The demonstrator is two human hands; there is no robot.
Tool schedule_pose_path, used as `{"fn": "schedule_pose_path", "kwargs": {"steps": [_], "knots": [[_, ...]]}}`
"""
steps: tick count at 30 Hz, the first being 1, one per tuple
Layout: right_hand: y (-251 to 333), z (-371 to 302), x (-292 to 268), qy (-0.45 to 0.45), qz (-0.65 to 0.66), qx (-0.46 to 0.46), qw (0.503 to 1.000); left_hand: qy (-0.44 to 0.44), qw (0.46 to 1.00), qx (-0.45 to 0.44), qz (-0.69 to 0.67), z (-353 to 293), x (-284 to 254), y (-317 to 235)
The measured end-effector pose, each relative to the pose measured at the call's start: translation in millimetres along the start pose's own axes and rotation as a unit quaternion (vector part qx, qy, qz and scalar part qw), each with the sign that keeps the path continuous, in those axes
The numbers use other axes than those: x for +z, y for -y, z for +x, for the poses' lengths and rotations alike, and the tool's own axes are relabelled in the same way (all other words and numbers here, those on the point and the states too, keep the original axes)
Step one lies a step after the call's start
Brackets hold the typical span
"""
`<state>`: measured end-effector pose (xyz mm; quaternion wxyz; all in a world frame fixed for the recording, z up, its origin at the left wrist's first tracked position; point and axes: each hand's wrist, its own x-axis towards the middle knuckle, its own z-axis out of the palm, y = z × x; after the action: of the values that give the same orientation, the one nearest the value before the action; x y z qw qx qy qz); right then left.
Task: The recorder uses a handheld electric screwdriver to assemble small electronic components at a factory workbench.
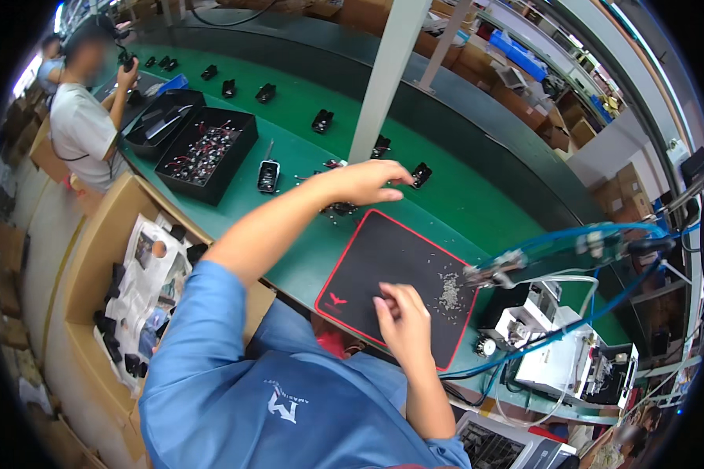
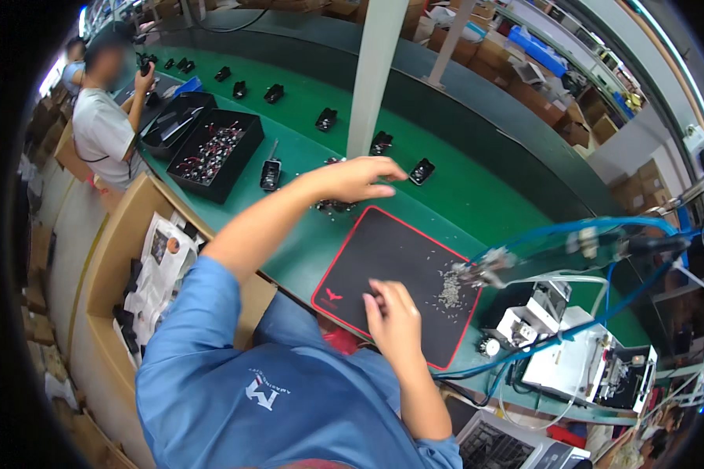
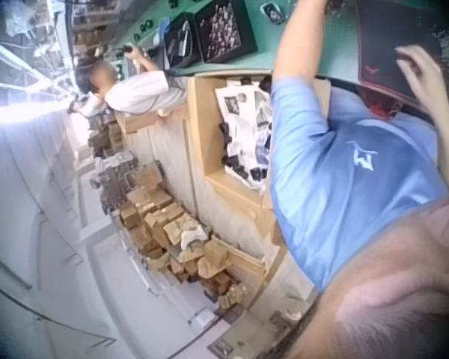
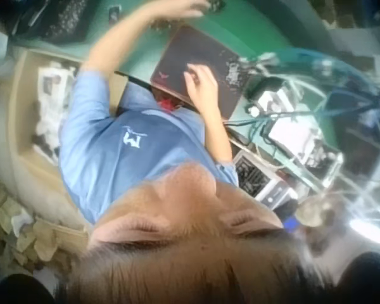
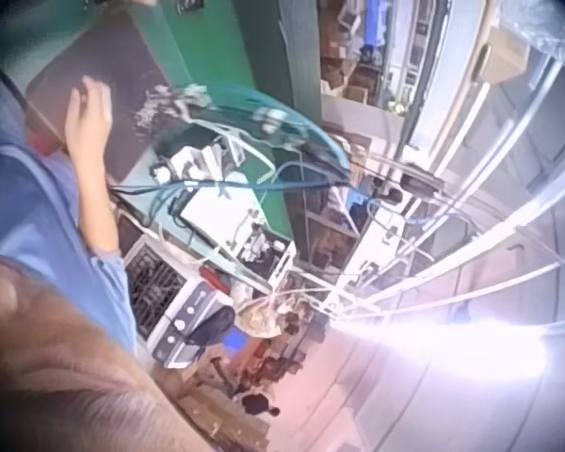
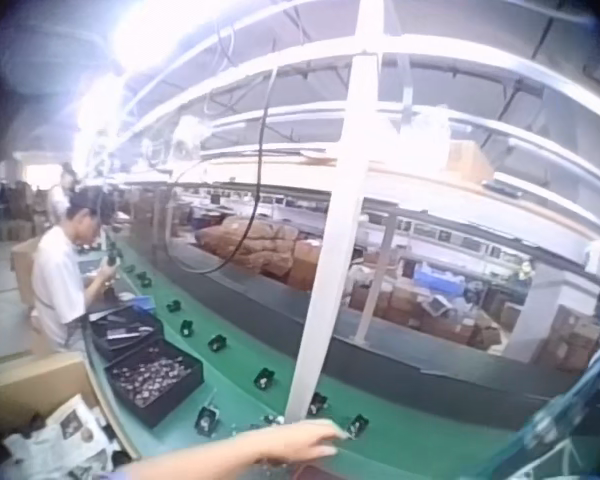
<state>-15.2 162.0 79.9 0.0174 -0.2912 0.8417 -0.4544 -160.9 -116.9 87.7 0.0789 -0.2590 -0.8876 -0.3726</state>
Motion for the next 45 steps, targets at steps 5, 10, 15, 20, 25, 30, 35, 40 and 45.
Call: {"fn": "schedule_pose_path", "kwargs": {"steps": [5,10,15,20,25,30,35,40,45], "knots": [[-25,87,86,0.054,-0.083,-0.084,0.992,0.038,0.988,-0.149,0.010,-176,-103,-75],[-20,142,147,0.012,-0.174,-0.161,0.971,0.008,0.854,-0.505,0.126,-383,-117,-108],[-40,159,160,-0.006,-0.313,-0.158,0.937,0.032,0.769,-0.629,0.108,-499,-79,-115],[-23,160,163,0.033,-0.321,-0.150,0.934,-0.080,0.810,-0.568,0.119,-507,-27,-74],[-17,140,137,0.063,-0.152,-0.127,0.978,-0.081,0.742,-0.646,0.161,-505,-28,-16],[-6,90,92,0.098,-0.005,-0.025,0.995,-0.117,0.505,-0.777,0.357,-554,-73,-36],[-35,50,71,0.055,0.118,0.045,0.991,-0.150,0.507,-0.794,0.301,-577,-58,-29],[-33,12,58,0.052,0.225,0.095,0.968,-0.173,0.511,-0.725,0.428,-621,-44,-30],[-22,-2,37,0.018,0.100,0.089,0.991,-0.138,0.636,-0.587,0.482,-649,-55,-55]]}}
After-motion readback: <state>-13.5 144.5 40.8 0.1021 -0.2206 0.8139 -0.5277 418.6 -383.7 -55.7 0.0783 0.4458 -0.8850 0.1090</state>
